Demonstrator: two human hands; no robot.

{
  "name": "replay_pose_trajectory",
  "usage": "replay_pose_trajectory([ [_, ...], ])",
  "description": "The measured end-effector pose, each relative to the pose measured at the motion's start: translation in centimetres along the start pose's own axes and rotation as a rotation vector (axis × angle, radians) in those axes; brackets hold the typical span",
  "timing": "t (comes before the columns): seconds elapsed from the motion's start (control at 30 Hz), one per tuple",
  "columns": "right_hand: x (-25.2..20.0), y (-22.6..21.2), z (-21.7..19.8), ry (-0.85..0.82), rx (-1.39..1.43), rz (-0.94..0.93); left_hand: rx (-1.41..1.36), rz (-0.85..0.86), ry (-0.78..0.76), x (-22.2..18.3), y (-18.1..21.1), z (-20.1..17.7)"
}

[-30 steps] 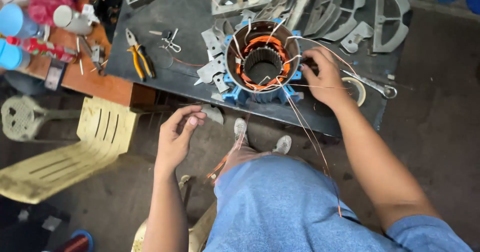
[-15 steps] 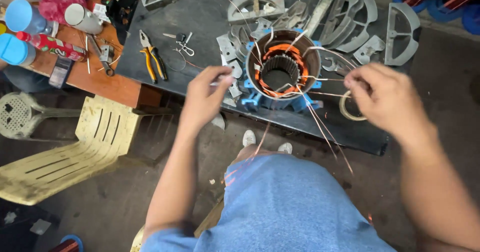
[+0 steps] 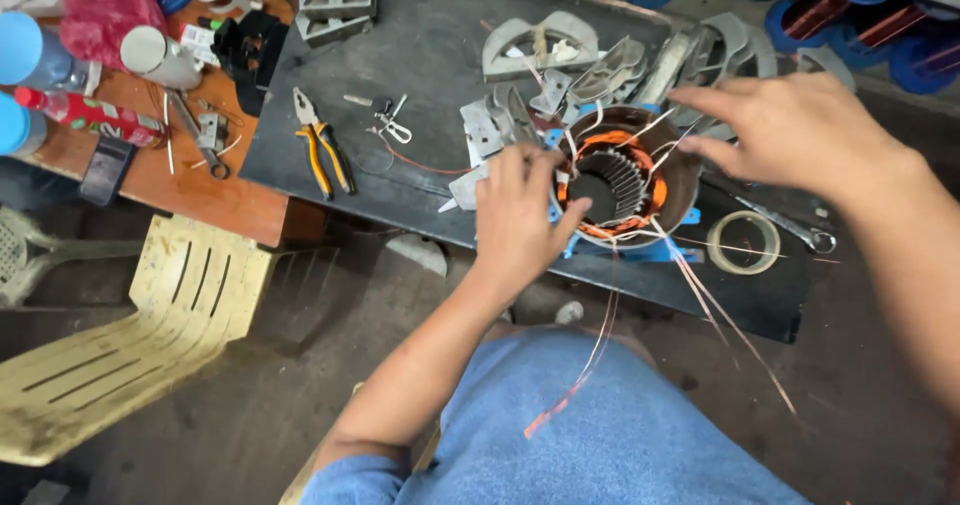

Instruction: Connecting and organizing copper wires inside an electric motor stator during a repair process.

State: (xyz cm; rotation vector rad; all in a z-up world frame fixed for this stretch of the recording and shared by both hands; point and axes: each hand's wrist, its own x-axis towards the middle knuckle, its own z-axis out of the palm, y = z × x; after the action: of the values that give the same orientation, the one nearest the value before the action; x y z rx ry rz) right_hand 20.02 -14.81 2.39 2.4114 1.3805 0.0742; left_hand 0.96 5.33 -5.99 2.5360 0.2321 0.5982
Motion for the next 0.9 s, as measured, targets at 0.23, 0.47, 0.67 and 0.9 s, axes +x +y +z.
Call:
replay_pose_trajectory([
  [0.23,0.1,-0.7,0.1,-0.198,-0.024,0.037,-0.012,-0.152,-0.159,-0.3,2.0,1.3],
  [0.47,-1.2,-0.7,1.6,0.273,-0.041,-0.27,-0.204,-0.167,0.022,-0.5,2.8,2.7],
  [0.67,2.0,-0.7,2.8,0.476,0.147,-0.343,-0.053,0.008,-0.105,1.2,0.8,5.4],
  [0.9,4.5,-1.3,-3.8,-0.027,0.529,-0.34,-0.484,-0.051,-0.207,5.0,3.1,5.3],
])
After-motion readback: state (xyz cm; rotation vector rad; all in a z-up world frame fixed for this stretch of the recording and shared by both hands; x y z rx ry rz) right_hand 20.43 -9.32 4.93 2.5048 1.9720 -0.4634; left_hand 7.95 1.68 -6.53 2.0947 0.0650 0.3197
